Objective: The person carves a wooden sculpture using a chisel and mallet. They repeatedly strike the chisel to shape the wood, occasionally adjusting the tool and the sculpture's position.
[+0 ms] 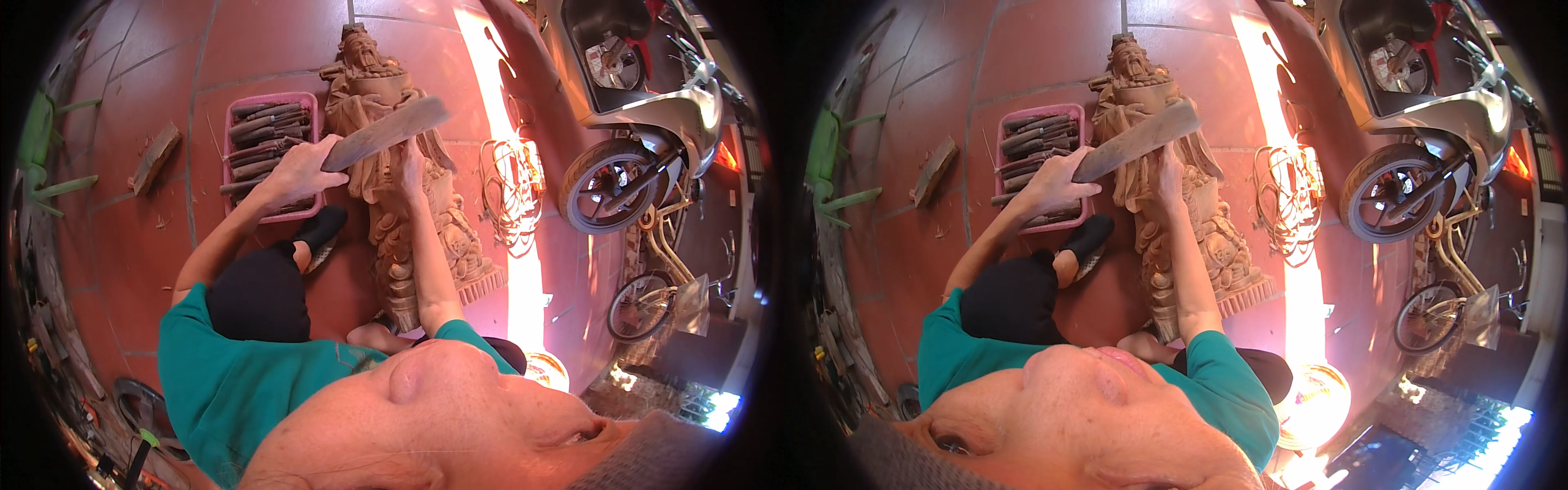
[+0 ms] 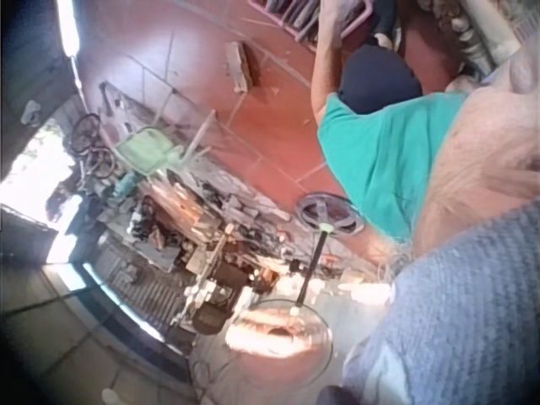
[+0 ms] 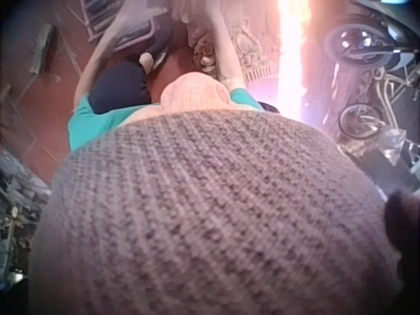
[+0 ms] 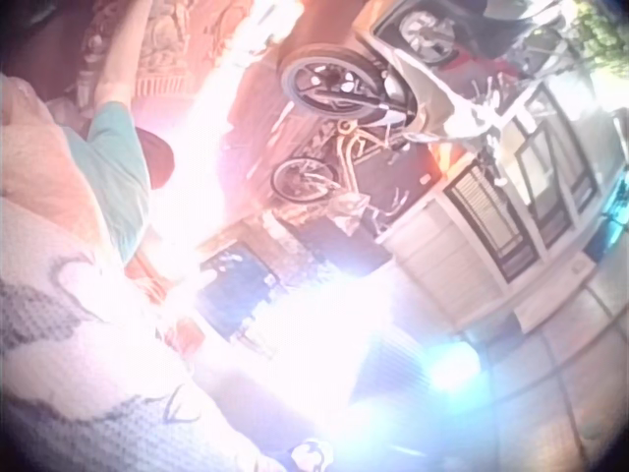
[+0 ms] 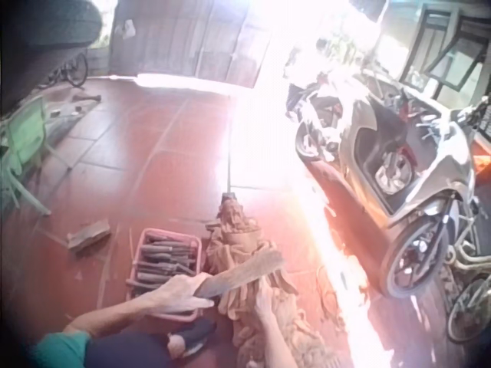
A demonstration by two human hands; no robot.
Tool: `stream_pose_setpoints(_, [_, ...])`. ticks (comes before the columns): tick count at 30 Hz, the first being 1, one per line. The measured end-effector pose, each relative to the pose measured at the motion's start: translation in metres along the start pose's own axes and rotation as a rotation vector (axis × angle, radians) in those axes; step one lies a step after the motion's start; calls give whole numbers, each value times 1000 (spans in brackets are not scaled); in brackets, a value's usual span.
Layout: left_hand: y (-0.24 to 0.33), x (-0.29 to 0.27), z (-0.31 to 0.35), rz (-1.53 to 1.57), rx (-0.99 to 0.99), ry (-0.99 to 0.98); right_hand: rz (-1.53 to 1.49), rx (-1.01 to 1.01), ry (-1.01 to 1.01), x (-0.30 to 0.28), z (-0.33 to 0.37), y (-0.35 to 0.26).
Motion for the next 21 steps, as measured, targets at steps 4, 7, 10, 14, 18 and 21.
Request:
stream_pose_setpoints(4, [-3,0,2,27,20,29,-44,-45,24,-1,4,0])
stream_pose_setpoints(7, [-2,1,3,0,-12,-6,-43,-4,19,-2,6,2])
stream_pose_setpoints(10, [-1,0,3,-4,15,14,-14,22,6,0,5,0])
stream_pose_setpoints(14, [10,-4,5,66,82,72,-19,9,34,-3,6,-3])
stream_pose_setpoints(18, [11,-3,7,120,91,77,-15,16,36,-3,6,-1])
stream_pose_setpoints(21, [-2,4,0,1,14,10,-22,20,14,-5,6,-4])
Point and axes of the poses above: each hand's wrist, its own z-axis away from the middle knuckle, its own x-axis out of the palm, y = z × x, the point moved 7 cm from there along -z, towards the middle knuckle, and after that the axes turned 3 degrees about z, right-handed, at the moved point
